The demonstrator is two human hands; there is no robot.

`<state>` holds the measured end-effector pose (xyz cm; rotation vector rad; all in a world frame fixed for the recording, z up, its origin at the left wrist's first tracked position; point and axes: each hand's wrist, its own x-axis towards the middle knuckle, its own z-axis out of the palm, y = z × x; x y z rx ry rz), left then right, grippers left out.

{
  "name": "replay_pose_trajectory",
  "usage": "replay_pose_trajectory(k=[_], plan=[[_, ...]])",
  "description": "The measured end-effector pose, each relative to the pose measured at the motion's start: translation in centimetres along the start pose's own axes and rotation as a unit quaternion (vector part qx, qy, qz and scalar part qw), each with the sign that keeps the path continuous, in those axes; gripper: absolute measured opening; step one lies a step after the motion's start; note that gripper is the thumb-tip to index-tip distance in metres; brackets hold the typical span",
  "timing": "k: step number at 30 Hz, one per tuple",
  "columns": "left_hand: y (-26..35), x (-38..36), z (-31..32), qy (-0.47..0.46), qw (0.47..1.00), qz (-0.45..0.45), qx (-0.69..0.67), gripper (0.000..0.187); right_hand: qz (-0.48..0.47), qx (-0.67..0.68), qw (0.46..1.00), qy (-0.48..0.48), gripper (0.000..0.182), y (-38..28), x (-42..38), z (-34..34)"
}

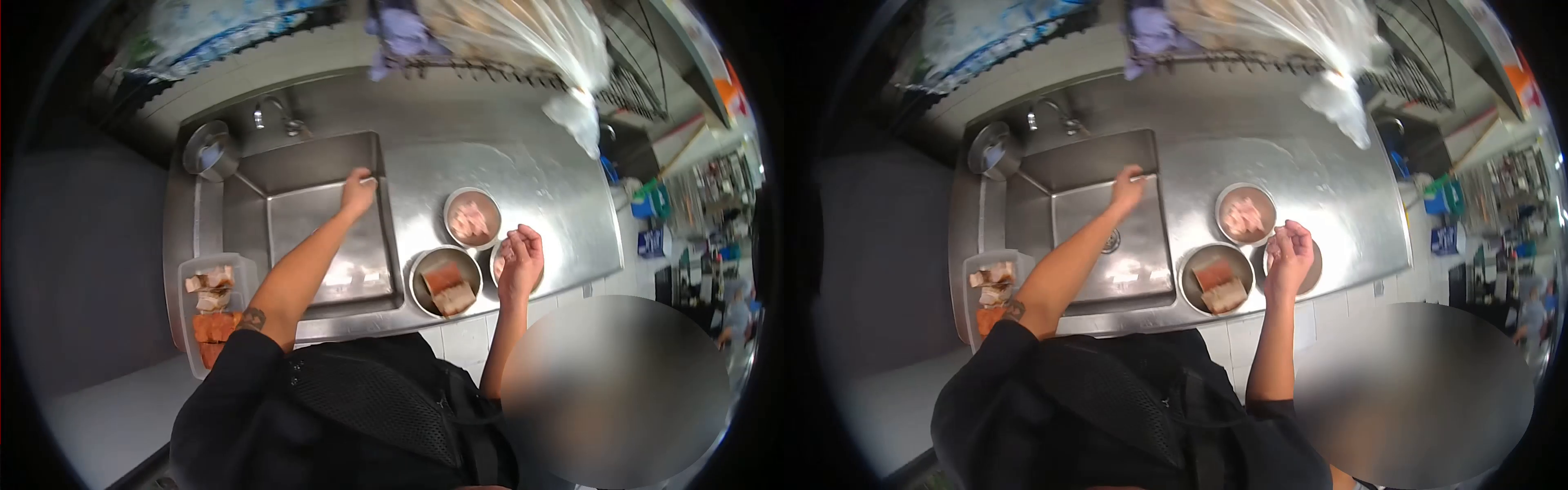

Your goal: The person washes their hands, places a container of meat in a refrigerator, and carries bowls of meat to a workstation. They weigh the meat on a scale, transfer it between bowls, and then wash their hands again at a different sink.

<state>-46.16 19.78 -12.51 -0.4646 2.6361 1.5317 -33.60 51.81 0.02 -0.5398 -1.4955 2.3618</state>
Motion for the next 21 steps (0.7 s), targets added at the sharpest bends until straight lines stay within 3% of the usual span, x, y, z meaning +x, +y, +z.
replay_pose_trajectory(k=[2,4,5,7,8,10,12,14,15,17,18,20,21], plan=[[-1.7,5.5,-5.0,0.187,0.975,0.066,0.100,0.048,-0.003,-0.035,0.996,-0.084,0.017,1.0,0.1,2.5],[-2.3,9.7,-9.2,0.294,0.932,0.175,0.123,0.050,0.016,-0.122,0.985,-0.119,0.019,1.7,-0.9,6.4],[-2.3,11.7,-11.1,0.305,0.929,0.176,0.113,0.050,0.045,-0.142,0.975,-0.165,0.019,2.7,-0.8,7.4],[-2.9,14.3,-14.1,0.120,0.944,0.156,0.267,0.049,0.094,-0.230,0.940,-0.232,0.016,4.0,-0.5,10.8],[-3.5,14.9,-14.7,0.129,0.947,0.145,0.257,0.049,0.107,-0.236,0.928,-0.269,0.016,5.8,0.3,12.2],[-5.4,15.6,-15.2,0.026,0.925,0.199,0.323,0.050,0.139,-0.279,0.891,-0.331,0.018,9.3,1.3,15.7],[-13.5,17.5,-12.4,0.103,0.913,0.242,0.311,0.043,0.204,-0.257,0.867,-0.376,0.019,13.9,2.1,19.3],[-10.8,11.4,-14.6,0.072,0.959,0.149,0.230,0.032,0.265,-0.286,0.835,-0.388,0.018,20.3,2.2,22.2],[-12.4,10.8,-15.0,0.081,0.959,0.137,0.233,0.032,0.269,-0.287,0.828,-0.400,0.018,23.1,1.4,23.8],[-16.3,10.5,-16.2,-0.094,0.994,0.016,0.050,0.031,0.405,-0.256,0.824,-0.301,0.016,28.2,-0.1,26.9],[-15.8,9.6,-17.7,-0.087,0.995,0.002,0.057,0.031,0.416,-0.253,0.816,-0.311,0.016,31.5,0.0,27.8],[-10.7,7.5,-21.1,-0.088,0.995,-0.037,0.041,0.032,0.570,-0.082,0.757,-0.309,0.018,37.8,-0.3,30.6],[-9.2,6.4,-22.6,-0.085,0.994,-0.051,0.049,0.032,0.529,-0.079,0.798,-0.277,0.019,37.6,-1.3,33.2]])
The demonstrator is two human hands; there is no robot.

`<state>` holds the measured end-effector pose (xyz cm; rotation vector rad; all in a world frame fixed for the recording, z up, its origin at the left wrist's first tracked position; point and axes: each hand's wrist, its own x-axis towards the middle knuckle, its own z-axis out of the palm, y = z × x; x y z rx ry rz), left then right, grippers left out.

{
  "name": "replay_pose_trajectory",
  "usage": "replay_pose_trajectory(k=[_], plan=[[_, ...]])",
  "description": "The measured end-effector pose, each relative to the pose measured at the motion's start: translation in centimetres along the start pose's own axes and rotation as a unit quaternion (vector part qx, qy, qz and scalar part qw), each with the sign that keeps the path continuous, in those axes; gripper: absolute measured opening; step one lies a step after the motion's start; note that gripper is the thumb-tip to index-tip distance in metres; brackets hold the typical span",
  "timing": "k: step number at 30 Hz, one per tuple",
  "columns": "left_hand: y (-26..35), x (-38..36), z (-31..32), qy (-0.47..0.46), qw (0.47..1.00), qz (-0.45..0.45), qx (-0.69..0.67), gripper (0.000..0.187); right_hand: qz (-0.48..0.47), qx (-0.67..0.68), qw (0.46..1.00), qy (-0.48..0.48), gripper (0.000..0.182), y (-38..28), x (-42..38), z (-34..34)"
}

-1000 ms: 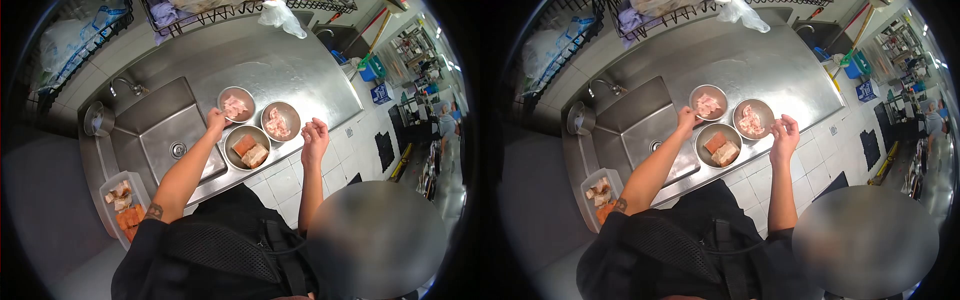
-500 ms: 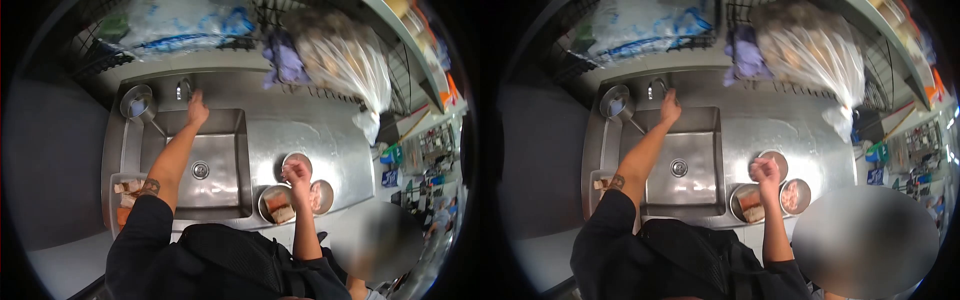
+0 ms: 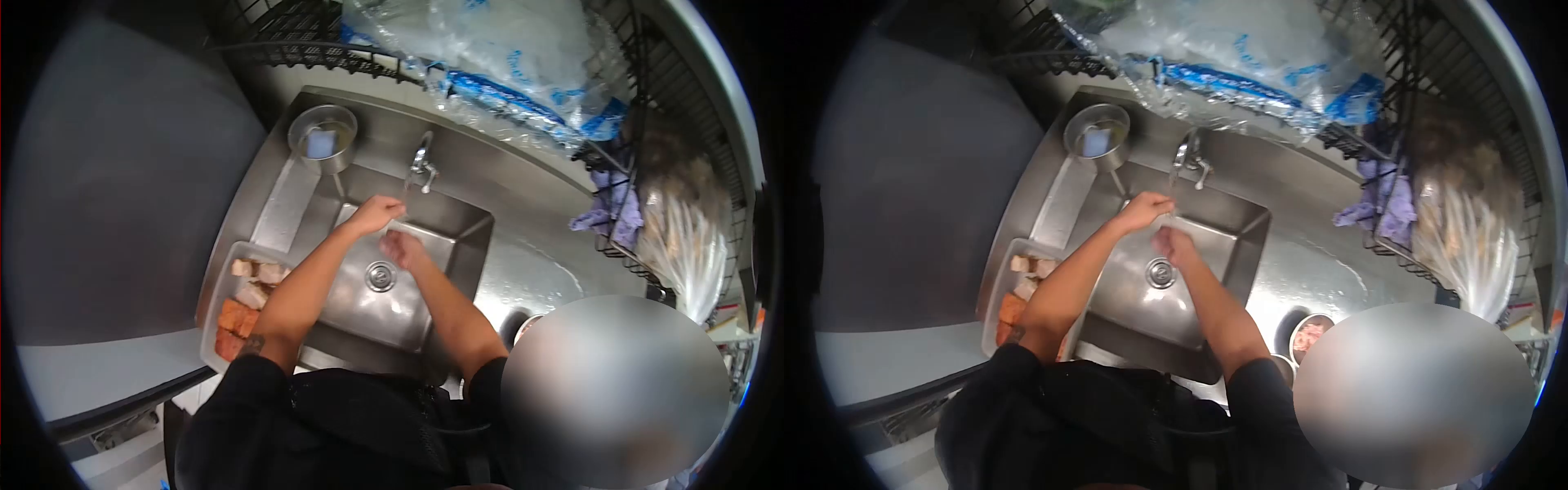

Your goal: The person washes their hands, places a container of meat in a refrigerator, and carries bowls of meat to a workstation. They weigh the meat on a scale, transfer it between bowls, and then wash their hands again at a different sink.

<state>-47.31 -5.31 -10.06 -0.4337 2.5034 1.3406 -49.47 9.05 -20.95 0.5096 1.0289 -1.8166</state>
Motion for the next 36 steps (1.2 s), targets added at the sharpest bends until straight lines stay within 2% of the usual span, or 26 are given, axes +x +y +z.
replay_pose_trajectory(k=[2,3,5,6,8,9,11,12,13,14,15,17,18,20,21,23,24,25,27,28,29,31,32,34,35,36], plan=[[1.4,-3.0,-2.2,0.089,0.987,0.086,-0.105,0.028,-0.120,-0.021,0.992,0.043,0.019,-2.1,0.9,5.0],[1.1,-4.0,-3.0,0.090,0.988,0.077,-0.103,0.028,-0.193,-0.056,0.979,0.049,0.018,-3.3,1.6,6.4],[0.9,-5.7,-4.0,0.246,0.958,0.078,-0.123,0.027,-0.327,-0.147,0.929,0.093,0.016,-4.5,0.7,8.4],[2.0,-7.1,-4.4,0.268,0.955,0.054,-0.117,0.027,-0.329,-0.146,0.928,0.095,0.016,-4.6,1.5,8.3],[1.4,-7.0,-2.0,0.284,0.944,0.071,-0.152,0.029,-0.393,-0.263,0.859,0.197,0.016,-4.4,3.5,7.4],[0.9,-6.7,-0.2,0.303,0.931,0.084,-0.188,0.032,-0.396,-0.259,0.858,0.199,0.016,-4.9,2.9,7.2],[1.5,-6.3,5.5,0.300,0.943,0.074,-0.121,0.043,-0.310,-0.268,0.900,0.149,0.016,-5.9,1.1,6.8],[3.1,-5.3,7.1,0.299,0.943,0.078,-0.122,0.043,-0.314,-0.268,0.898,0.151,0.016,-5.9,1.0,6.9],[4.8,-4.3,8.7,0.294,0.906,-0.041,-0.301,0.048,-0.240,-0.231,0.938,0.095,0.024,-5.9,1.0,6.7],[5.8,-3.6,9.7,0.271,0.827,-0.159,-0.466,0.054,-0.163,-0.192,0.967,0.039,0.033,-5.9,0.9,6.5],[4.7,-1.7,9.0,0.264,0.826,-0.154,-0.473,0.054,-0.170,-0.196,0.965,0.046,0.033,-5.6,-0.1,6.5],[0.4,3.5,7.0,0.080,0.764,-0.180,-0.614,0.052,-0.143,-0.066,0.987,-0.023,0.040,-3.8,-3.4,6.3],[-0.4,4.2,7.2,0.073,0.761,-0.177,-0.620,0.052,-0.147,-0.072,0.986,-0.016,0.040,-3.5,-4.3,6.1],[-0.6,5.5,6.8,0.154,0.720,-0.201,-0.646,0.039,-0.172,-0.142,0.973,-0.060,0.056,-4.0,-5.1,6.2],[0.8,5.2,7.8,0.153,0.725,-0.197,-0.642,0.039,-0.178,-0.138,0.972,-0.062,0.056,-5.2,-4.9,5.9],[3.5,3.0,11.4,0.080,0.728,-0.111,-0.672,0.057,-0.129,-0.069,0.986,-0.075,0.059,-6.6,-3.8,4.6],[3.5,2.3,10.8,0.105,0.737,-0.153,-0.650,0.064,-0.119,0.009,0.989,-0.087,0.061,-5.9,-4.2,4.8],[2.0,3.6,10.3,0.105,0.735,-0.154,-0.652,0.064,-0.117,0.008,0.989,-0.085,0.061,-5.3,-4.4,5.1],[-0.8,7.2,8.0,0.269,0.780,-0.199,-0.530,0.032,-0.143,-0.081,0.984,-0.066,0.059,-4.2,-4.4,6.2],[0.9,5.4,6.2,0.209,0.810,-0.212,-0.505,0.028,-0.166,-0.057,0.984,0.001,0.053,-3.5,-4.6,6.8],[1.0,5.2,6.3,0.209,0.806,-0.215,-0.510,0.028,-0.162,-0.063,0.985,0.003,0.053,-3.5,-5.1,6.8],[-1.0,6.4,7.1,0.270,0.922,-0.127,-0.246,0.037,-0.238,-0.034,0.965,0.109,0.043,-3.2,-5.1,7.1],[-2.2,7.2,7.4,0.268,0.922,-0.130,-0.248,0.037,-0.236,-0.036,0.965,0.111,0.043,-3.1,-4.9,7.1],[-3.5,7.9,7.8,0.269,0.893,-0.106,-0.345,0.035,-0.337,-0.175,0.918,0.114,0.028,-3.3,-4.3,6.3],[-4.0,7.9,8.3,0.269,0.891,-0.110,-0.349,0.035,-0.334,-0.179,0.918,0.116,0.028,-3.5,-3.9,6.1],[-3.5,7.0,7.9,0.248,0.797,-0.160,-0.527,0.036,-0.355,-0.223,0.900,0.120,0.025,-4.0,-3.8,6.7]])
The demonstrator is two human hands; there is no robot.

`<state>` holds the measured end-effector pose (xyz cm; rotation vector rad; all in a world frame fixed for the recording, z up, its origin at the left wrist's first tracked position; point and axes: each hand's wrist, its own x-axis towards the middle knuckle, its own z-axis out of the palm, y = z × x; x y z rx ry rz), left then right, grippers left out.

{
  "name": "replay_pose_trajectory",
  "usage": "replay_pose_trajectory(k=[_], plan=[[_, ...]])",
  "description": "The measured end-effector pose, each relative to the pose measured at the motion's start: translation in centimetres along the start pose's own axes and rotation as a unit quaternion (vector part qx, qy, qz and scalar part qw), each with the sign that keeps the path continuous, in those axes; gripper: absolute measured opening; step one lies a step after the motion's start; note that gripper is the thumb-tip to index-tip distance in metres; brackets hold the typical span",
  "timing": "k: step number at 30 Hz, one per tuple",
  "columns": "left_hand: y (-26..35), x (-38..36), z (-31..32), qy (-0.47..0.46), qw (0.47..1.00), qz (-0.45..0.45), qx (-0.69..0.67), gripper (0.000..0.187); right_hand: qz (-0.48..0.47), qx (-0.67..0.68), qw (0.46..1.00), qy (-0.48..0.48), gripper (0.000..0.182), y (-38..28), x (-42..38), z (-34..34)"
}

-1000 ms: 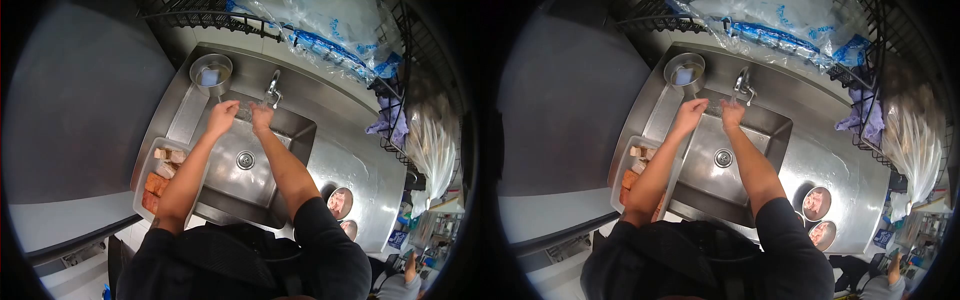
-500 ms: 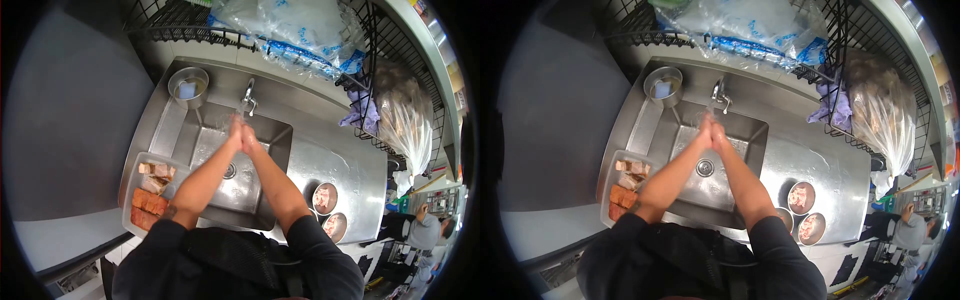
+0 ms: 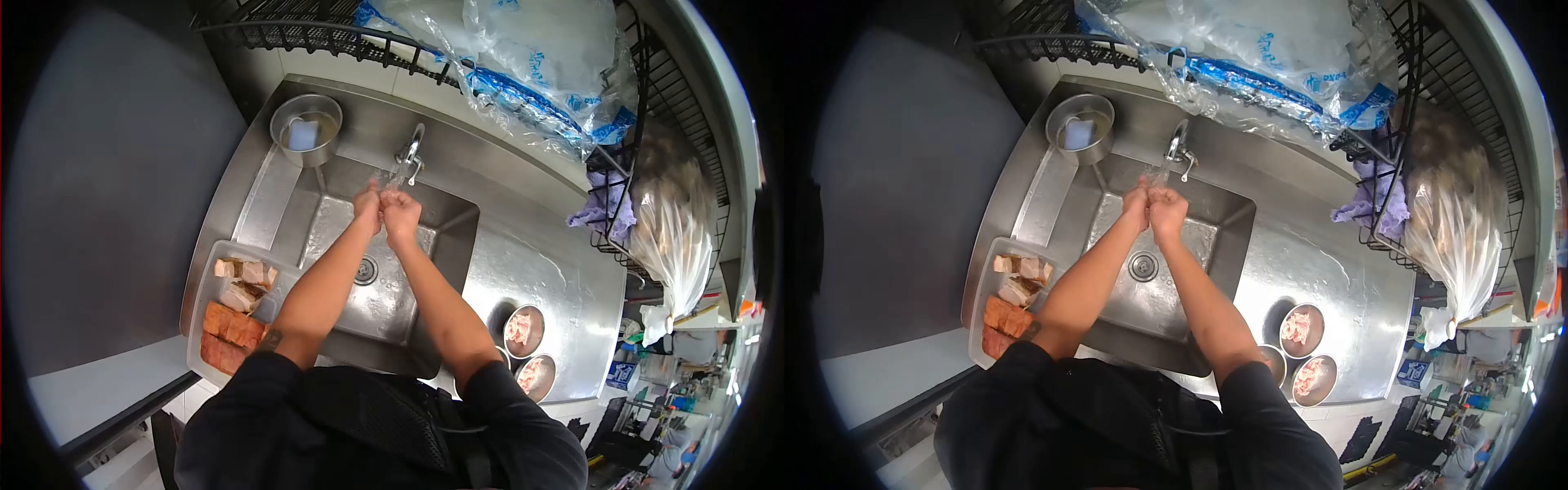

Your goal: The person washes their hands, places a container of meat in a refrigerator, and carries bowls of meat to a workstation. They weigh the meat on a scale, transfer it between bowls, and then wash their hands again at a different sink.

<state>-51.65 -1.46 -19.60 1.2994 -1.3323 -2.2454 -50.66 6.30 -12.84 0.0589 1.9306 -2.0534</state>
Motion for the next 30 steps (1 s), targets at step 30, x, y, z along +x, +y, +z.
replay_pose_trajectory(k=[30], plan=[[2.5,-21.9,-13.2,-0.208,0.765,0.201,0.576,0.031,0.254,0.287,0.916,-0.116,0.029,-1.1,2.0,-5.4]])
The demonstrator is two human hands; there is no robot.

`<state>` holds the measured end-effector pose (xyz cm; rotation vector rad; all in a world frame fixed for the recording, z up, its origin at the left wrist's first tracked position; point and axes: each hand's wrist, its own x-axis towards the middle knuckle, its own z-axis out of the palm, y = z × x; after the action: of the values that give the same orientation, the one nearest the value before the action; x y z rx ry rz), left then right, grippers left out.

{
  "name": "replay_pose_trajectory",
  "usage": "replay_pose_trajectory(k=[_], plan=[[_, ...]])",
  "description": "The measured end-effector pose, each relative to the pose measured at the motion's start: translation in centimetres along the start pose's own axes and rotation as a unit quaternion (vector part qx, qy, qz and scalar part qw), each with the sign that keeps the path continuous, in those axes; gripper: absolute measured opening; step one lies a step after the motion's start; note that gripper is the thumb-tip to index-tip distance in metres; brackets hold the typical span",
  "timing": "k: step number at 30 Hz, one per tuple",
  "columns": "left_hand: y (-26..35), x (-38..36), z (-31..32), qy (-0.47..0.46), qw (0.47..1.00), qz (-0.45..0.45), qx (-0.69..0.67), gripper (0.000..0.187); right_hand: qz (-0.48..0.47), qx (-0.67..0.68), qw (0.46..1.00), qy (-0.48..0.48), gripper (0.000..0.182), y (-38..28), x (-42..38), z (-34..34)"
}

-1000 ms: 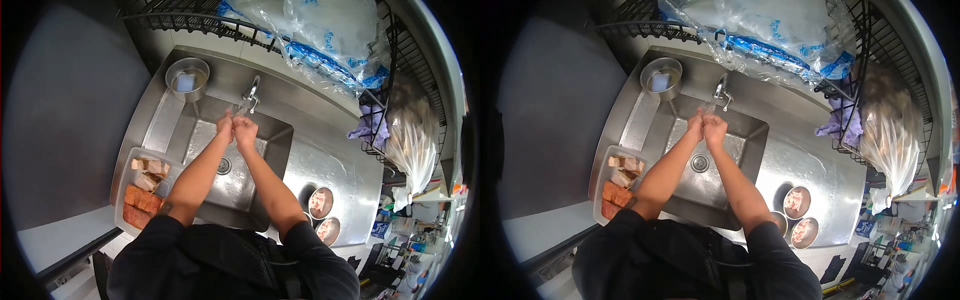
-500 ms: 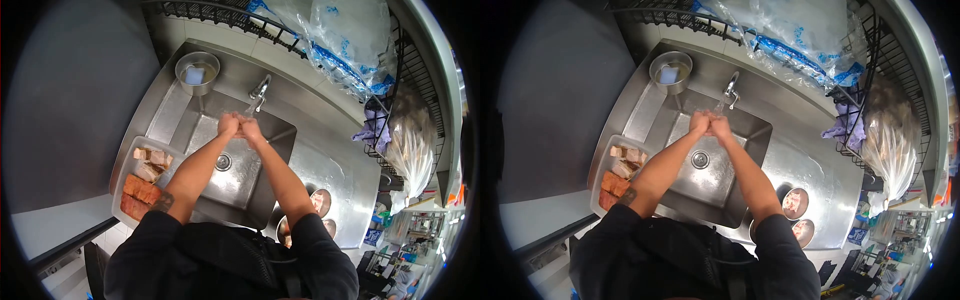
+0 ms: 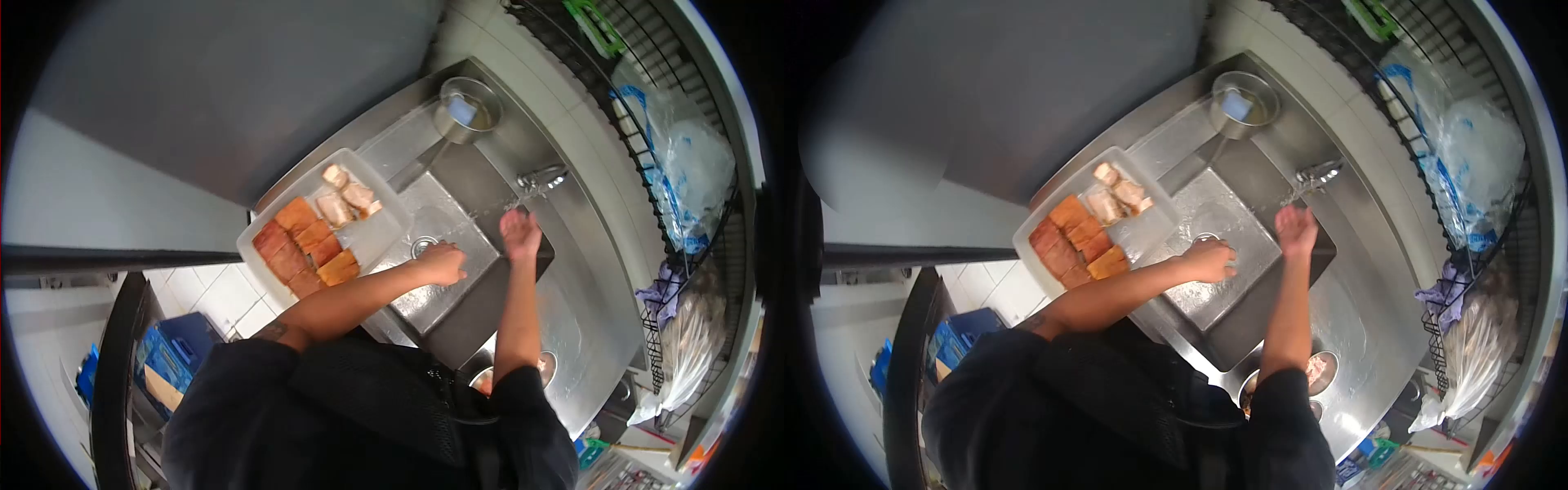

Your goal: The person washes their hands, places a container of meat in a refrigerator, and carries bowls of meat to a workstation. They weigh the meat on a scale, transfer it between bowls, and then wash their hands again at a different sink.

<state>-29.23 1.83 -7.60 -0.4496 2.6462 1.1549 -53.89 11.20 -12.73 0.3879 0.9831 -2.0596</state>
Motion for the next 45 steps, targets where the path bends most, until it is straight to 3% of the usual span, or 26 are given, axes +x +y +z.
replay_pose_trajectory(k=[1,2,3,4,6,9,11,12,13,15,16,18,19,21,23,25,28,29,31,32,34,35,38,41,43,45], plan=[[-0.1,-0.9,0.1,0.024,0.999,0.026,0.023,0.031,0.015,-0.073,0.982,-0.172,0.020,2.9,0.0,-3.7],[-0.5,-1.6,0.3,0.030,0.999,0.023,0.021,0.031,0.051,-0.061,0.976,-0.203,0.015,7.1,0.9,-8.1],[-1.1,-2.0,0.8,0.061,0.997,0.040,0.024,0.032,0.034,-0.227,0.973,0.004,0.017,11.3,-3.7,-6.5],[-1.5,-2.6,1.2,0.091,0.994,0.056,0.027,0.033,0.119,-0.216,0.965,-0.094,0.025,14.8,-6.2,-6.8],[-1.6,-4.0,1.4,0.092,0.993,0.073,-0.013,0.034,0.116,-0.098,0.985,-0.086,0.034,20.5,-11.8,-6.3],[-0.7,-6.9,1.2,0.076,0.984,0.103,-0.127,0.038,0.114,-0.047,0.988,-0.096,0.054,26.3,-15.2,-4.6],[-1.2,-7.7,4.2,0.103,0.979,0.129,-0.118,0.043,0.174,-0.151,0.973,-0.021,0.068,28.4,-17.8,-1.3],[-0.7,-9.4,4.1,0.117,0.978,0.131,-0.116,0.043,0.128,-0.201,0.971,-0.035,0.079,28.6,-18.8,-0.2],[-0.1,-11.4,3.1,0.105,0.979,0.137,-0.109,0.043,0.118,-0.164,0.976,-0.084,0.081,28.7,-18.8,0.7],[-0.5,-14.6,1.0,0.113,0.979,0.136,-0.100,0.043,0.152,-0.206,0.956,-0.143,0.084,28.5,-19.2,2.7],[-1.2,-16.3,0.2,0.170,0.960,0.157,-0.159,0.036,0.157,-0.217,0.951,-0.156,0.084,28.8,-18.4,2.3],[-2.9,-21.6,-2.3,0.310,0.896,0.185,-0.258,0.023,0.065,-0.239,0.922,-0.298,0.074,28.8,-16.4,1.6],[-4.3,-25.2,-4.7,0.395,0.849,0.194,-0.293,0.018,0.136,-0.214,0.916,-0.310,0.059,27.5,-17.8,4.6],[-9.6,-30.7,-7.4,0.577,0.780,0.142,-0.194,0.011,0.186,-0.248,0.937,-0.160,0.036,27.6,-17.5,6.7],[-14.3,-37.1,-10.7,0.651,0.710,0.026,-0.266,0.012,0.177,-0.241,0.940,-0.162,0.030,28.0,-16.8,6.2],[-20.4,-42.2,-14.0,0.711,0.677,-0.018,-0.189,0.016,0.157,-0.238,0.944,-0.166,0.023,27.8,-17.4,6.9],[-25.9,-48.8,-17.9,0.666,0.728,-0.163,-0.029,0.039,0.117,-0.211,0.958,-0.156,0.018,28.8,-22.7,5.5],[-28.8,-49.8,-18.0,0.666,0.728,-0.163,-0.034,0.039,0.121,-0.193,0.961,-0.155,0.022,29.1,-23.8,4.8],[-32.0,-50.5,-17.8,0.682,0.690,-0.156,-0.188,0.053,0.117,-0.187,0.963,-0.152,0.027,28.9,-26.9,5.2],[-31.7,-50.6,-17.2,0.654,0.716,-0.189,-0.157,0.060,0.122,-0.171,0.966,-0.150,0.043,29.5,-29.6,5.6],[-32.5,-50.9,-16.8,0.677,0.699,-0.171,-0.153,0.061,0.121,-0.145,0.974,-0.122,0.069,31.9,-33.3,6.7],[-33.0,-50.9,-16.7,0.699,0.682,-0.159,-0.146,0.062,0.113,-0.142,0.976,-0.118,0.069,33.3,-34.7,6.7],[-32.3,-53.2,-17.2,0.686,0.694,-0.150,-0.156,0.065,0.074,-0.156,0.979,-0.105,0.075,37.6,-39.3,6.5],[-35.3,-55.2,-17.0,0.690,0.701,-0.119,-0.135,0.065,0.029,-0.135,0.988,-0.075,0.076,43.0,-43.0,8.0],[-36.7,-57.6,-16.0,0.647,0.750,-0.126,0.057,0.063,0.056,-0.107,0.988,-0.091,0.076,46.9,-45.3,9.5],[-41.6,-59.7,-12.7,0.484,0.868,-0.102,-0.038,0.065,0.072,-0.076,0.990,-0.089,0.076,51.8,-45.6,10.6]])
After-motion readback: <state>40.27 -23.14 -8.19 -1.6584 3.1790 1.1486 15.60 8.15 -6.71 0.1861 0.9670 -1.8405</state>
